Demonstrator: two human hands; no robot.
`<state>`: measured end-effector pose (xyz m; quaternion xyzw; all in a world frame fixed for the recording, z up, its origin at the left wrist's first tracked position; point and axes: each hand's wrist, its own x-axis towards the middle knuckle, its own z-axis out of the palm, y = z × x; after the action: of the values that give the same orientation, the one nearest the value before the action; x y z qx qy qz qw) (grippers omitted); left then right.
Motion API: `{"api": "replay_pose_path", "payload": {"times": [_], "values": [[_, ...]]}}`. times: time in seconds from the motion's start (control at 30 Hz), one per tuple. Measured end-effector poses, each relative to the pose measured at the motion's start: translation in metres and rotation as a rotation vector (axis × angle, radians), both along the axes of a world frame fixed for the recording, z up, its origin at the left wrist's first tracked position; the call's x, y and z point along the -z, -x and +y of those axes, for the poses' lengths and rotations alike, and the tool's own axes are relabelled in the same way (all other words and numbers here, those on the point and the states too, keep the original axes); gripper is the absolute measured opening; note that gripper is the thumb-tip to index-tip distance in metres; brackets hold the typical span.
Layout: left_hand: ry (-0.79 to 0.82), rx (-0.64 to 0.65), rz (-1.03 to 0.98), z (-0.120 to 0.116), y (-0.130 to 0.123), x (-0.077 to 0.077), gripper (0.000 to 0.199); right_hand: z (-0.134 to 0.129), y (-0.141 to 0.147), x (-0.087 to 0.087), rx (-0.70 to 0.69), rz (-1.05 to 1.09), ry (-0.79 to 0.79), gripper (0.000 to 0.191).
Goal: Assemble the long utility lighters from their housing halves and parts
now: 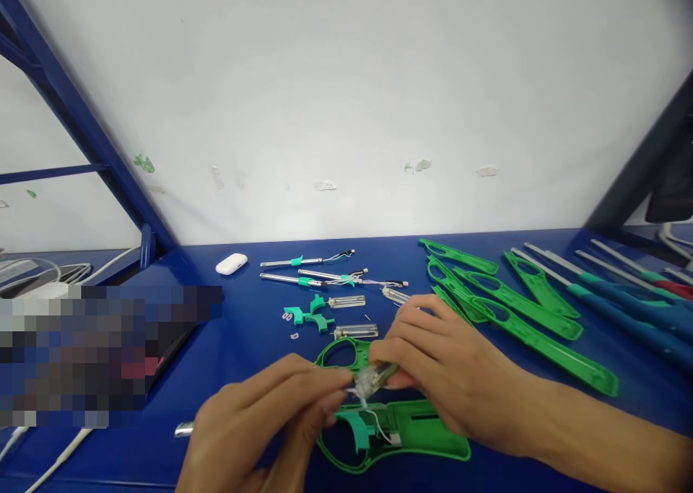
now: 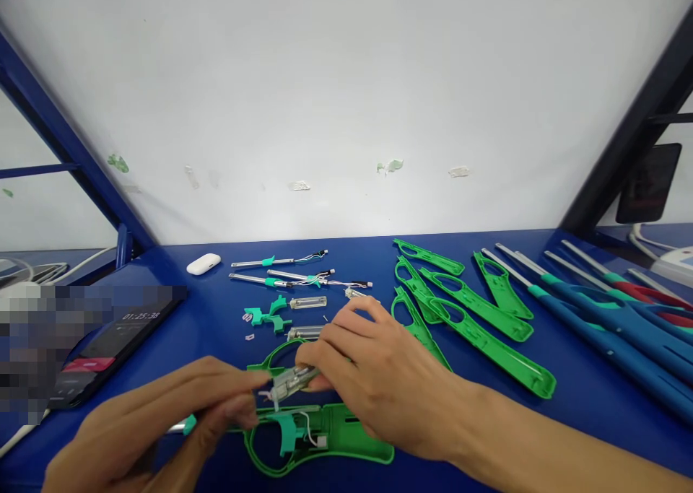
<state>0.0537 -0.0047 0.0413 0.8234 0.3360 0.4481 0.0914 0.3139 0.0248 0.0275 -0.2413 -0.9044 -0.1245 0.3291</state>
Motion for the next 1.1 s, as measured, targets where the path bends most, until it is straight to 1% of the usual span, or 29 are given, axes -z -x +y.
{"api": "replay_pose_path", "payload": {"times": [0.07, 0.13, 0.17, 0.27, 0.37, 0.5, 0.6, 0.73, 0.9, 1.03, 1.1], "values": [[-0.005, -0.033, 0.057, 0.007, 0.008, -0.003, 0.035, 0.0, -0.003, -0.001, 0.006, 0.002, 0.067, 0.024], [-0.006, -0.038, 0.129, 0.012, 0.013, -0.004, 0.033, -0.003, -0.005, -0.005, 0.016, 0.032, 0.199, 0.021], [-0.004, -0.017, 0.165, 0.014, 0.013, -0.003, 0.031, -0.004, -0.005, -0.008, 0.035, 0.052, 0.283, 0.02], [0.012, 0.063, 0.244, 0.014, 0.007, 0.002, 0.028, -0.011, -0.005, -0.014, 0.104, 0.085, 0.514, 0.02], [0.064, 0.091, 0.296, 0.011, -0.006, 0.011, 0.024, -0.014, -0.006, -0.017, 0.133, 0.055, 0.611, 0.028], [0.126, 0.153, 0.25, 0.01, -0.018, 0.02, 0.02, -0.014, -0.008, -0.02, 0.149, -0.06, 0.604, 0.034], [0.121, 0.147, 0.208, 0.012, -0.019, 0.023, 0.023, -0.013, -0.011, -0.022, 0.14, -0.107, 0.562, 0.037], [0.079, 0.117, 0.183, 0.013, -0.017, 0.022, 0.021, -0.012, -0.014, -0.024, 0.089, -0.086, 0.542, 0.041], [0.036, 0.088, 0.17, 0.012, -0.02, 0.021, 0.022, -0.011, -0.015, -0.024, 0.071, -0.039, 0.543, 0.047], [0.005, 0.093, 0.139, 0.012, -0.02, 0.023, 0.028, -0.009, -0.014, -0.023, 0.066, -0.031, 0.564, 0.049], [0.005, 0.107, 0.132, 0.012, -0.02, 0.024, 0.027, -0.008, -0.014, -0.022, 0.061, -0.034, 0.574, 0.05]]}}
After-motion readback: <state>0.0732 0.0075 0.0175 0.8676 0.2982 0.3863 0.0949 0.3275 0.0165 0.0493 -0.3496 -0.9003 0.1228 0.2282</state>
